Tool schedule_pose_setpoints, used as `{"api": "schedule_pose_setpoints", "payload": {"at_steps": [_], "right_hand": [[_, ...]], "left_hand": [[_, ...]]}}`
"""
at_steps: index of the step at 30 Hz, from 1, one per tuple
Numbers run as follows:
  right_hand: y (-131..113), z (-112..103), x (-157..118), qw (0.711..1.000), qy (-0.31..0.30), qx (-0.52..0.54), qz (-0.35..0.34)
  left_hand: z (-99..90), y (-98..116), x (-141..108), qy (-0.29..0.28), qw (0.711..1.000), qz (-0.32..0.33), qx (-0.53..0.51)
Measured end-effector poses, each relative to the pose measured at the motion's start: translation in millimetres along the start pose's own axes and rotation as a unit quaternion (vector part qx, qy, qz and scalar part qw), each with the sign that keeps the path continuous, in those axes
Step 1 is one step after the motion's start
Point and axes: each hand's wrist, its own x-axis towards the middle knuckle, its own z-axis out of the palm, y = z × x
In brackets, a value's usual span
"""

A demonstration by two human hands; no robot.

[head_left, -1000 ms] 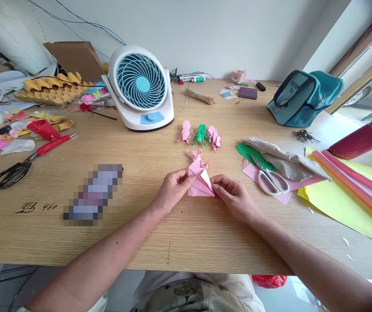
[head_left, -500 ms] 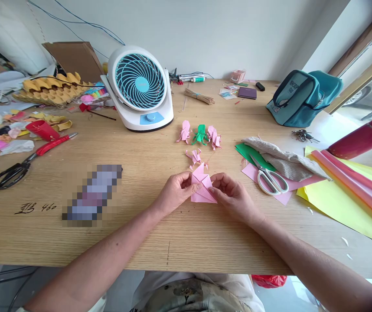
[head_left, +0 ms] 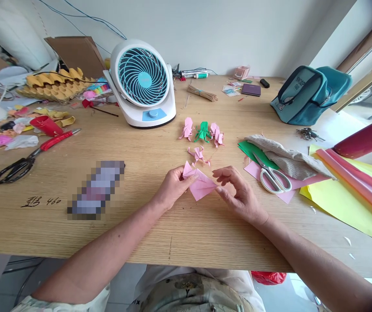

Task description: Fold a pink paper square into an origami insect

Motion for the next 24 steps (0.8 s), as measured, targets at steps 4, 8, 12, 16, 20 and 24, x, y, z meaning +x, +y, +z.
{"api": "schedule_pose_setpoints", "payload": {"at_steps": [4, 8, 12, 16, 20, 24], "right_hand": [[-6.7, -3.7, 0.6, 0.971, -0.045, -0.186, -0.145], [-10.2, 2.3, 1.2, 0.935, -0.046, -0.276, -0.216], [-7.8, 4.6, 1.6, 0.92, -0.043, -0.291, -0.258], [-3.6, 4.4, 0.1, 0.908, -0.105, -0.305, -0.268], [-1.1, 8.7, -2.1, 0.906, -0.177, -0.297, -0.245], [-1.3, 11.9, -2.1, 0.929, -0.193, -0.245, -0.2]], "left_hand": [[2.5, 4.5, -1.7, 0.006, 0.998, -0.05, -0.047], [7.9, 6.0, -5.6, -0.015, 0.996, -0.074, -0.05], [9.1, 2.0, -6.1, -0.027, 0.999, -0.039, 0.012], [5.5, -2.0, -5.2, -0.033, 0.984, 0.039, 0.172], [4.0, -4.8, -9.1, -0.04, 0.927, 0.105, 0.359], [3.6, -4.9, -15.1, -0.04, 0.859, 0.243, 0.449]]}}
